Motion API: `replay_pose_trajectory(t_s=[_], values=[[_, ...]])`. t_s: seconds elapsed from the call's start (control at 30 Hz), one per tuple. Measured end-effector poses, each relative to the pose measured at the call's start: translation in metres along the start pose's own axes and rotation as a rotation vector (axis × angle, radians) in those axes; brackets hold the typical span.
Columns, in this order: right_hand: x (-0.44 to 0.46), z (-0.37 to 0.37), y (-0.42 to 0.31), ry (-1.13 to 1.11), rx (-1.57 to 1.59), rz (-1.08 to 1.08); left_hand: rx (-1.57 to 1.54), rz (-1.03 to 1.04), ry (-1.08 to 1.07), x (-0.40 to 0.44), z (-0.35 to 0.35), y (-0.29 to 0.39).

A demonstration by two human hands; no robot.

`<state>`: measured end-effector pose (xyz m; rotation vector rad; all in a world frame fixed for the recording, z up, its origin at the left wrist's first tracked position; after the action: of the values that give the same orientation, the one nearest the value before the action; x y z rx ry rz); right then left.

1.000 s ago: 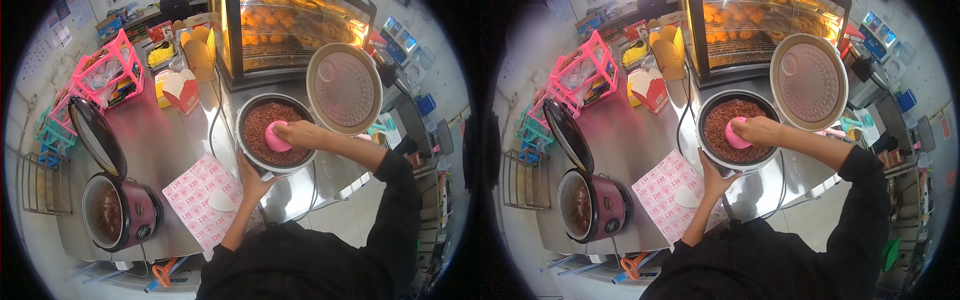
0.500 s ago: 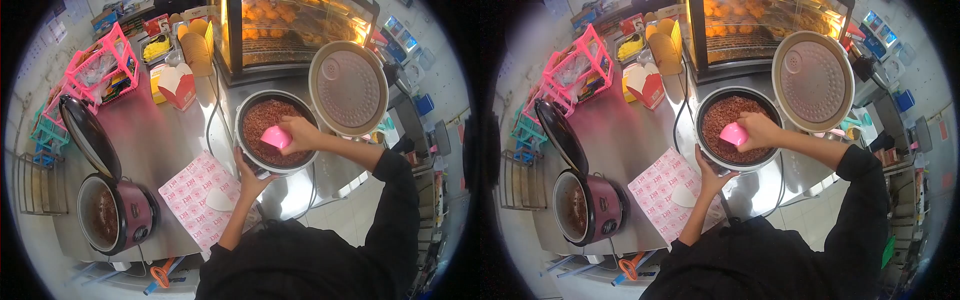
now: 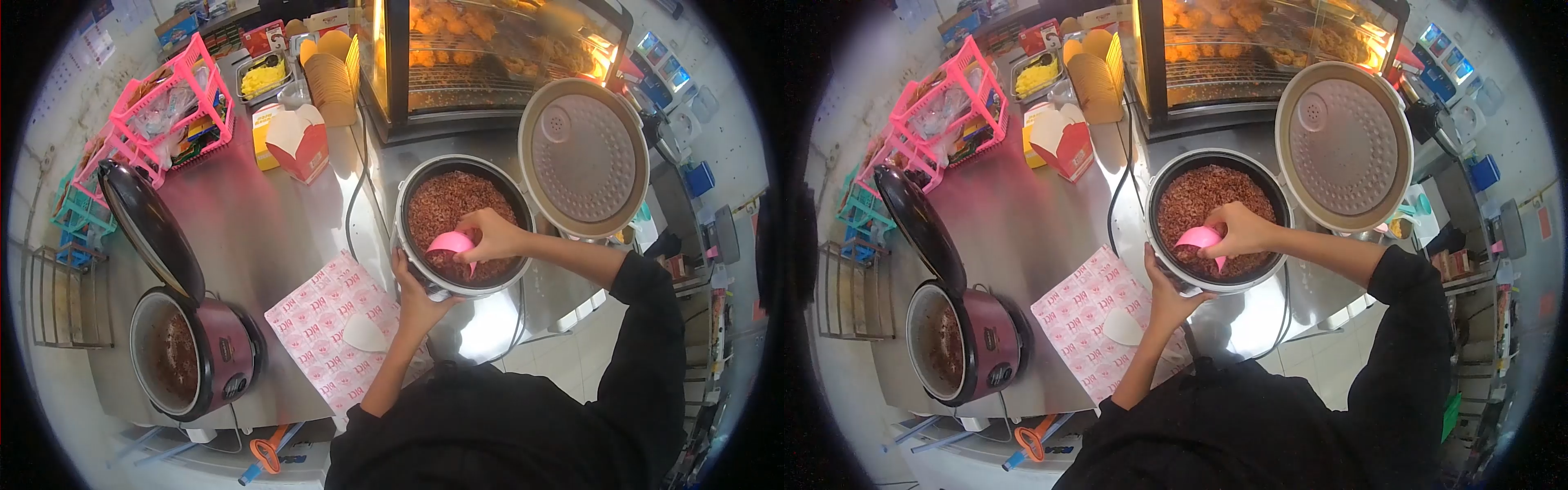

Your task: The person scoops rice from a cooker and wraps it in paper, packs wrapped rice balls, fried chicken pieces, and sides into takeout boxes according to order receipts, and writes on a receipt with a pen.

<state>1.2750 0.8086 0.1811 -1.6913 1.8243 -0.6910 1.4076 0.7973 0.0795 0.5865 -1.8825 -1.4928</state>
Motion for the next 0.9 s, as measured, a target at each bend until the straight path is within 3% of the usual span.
replay_pose_trajectory(t_s=[0.07,0.2,0.37,0.43,0.47,0.53,0.63,0.7,0.77,0.83,0.9], values=[[-0.006,0.016,0.033,-0.228,0.328,0.448,-0.021,-0.034,-0.013,-0.001,0.0,0.001],[-0.015,0.011,0.054,-0.321,0.421,0.517,0.187,-0.012,-0.023,-0.005,-0.019,0.025],[-0.047,-0.023,0.075,-0.108,0.538,0.659,0.464,0.032,-0.055,-0.014,-0.063,0.045],[-0.064,-0.034,0.076,0.032,0.721,0.686,0.103,-0.125,0.061,-0.008,-0.083,0.064],[-0.072,-0.035,0.07,0.041,0.721,0.675,0.108,-0.112,0.06,-0.002,-0.081,0.076],[-0.088,-0.043,0.06,0.264,1.07,0.599,-0.347,-0.015,-0.025,0.016,-0.063,0.105],[-0.1,-0.047,0.044,0.387,1.206,0.498,-0.999,-0.392,-0.132,0.041,0.003,0.102],[-0.104,-0.049,0.029,0.533,1.317,0.408,-1.129,-0.643,0.067,0.053,0.047,0.079],[-0.105,-0.041,0.01,0.59,1.35,0.381,-1.137,-0.848,0.093,0.059,0.089,0.08],[-0.105,-0.028,0.013,0.631,1.366,0.378,-1.247,-0.596,-0.03,0.083,0.111,0.095],[-0.11,-0.029,0.008,0.644,1.305,0.386,-1.265,-0.678,-0.132,0.089,0.121,0.1]])
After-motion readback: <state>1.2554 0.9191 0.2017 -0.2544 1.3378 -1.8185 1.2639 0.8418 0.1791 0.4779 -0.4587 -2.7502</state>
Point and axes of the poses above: each hand's wrist, its own x-axis towards the middle knuckle, its own z-axis out of the palm, y = z × x, the point moved 9 cm from there along x, towards the middle knuckle, and after that the axes turned 6 degrees about x, right-handed, at the moved point
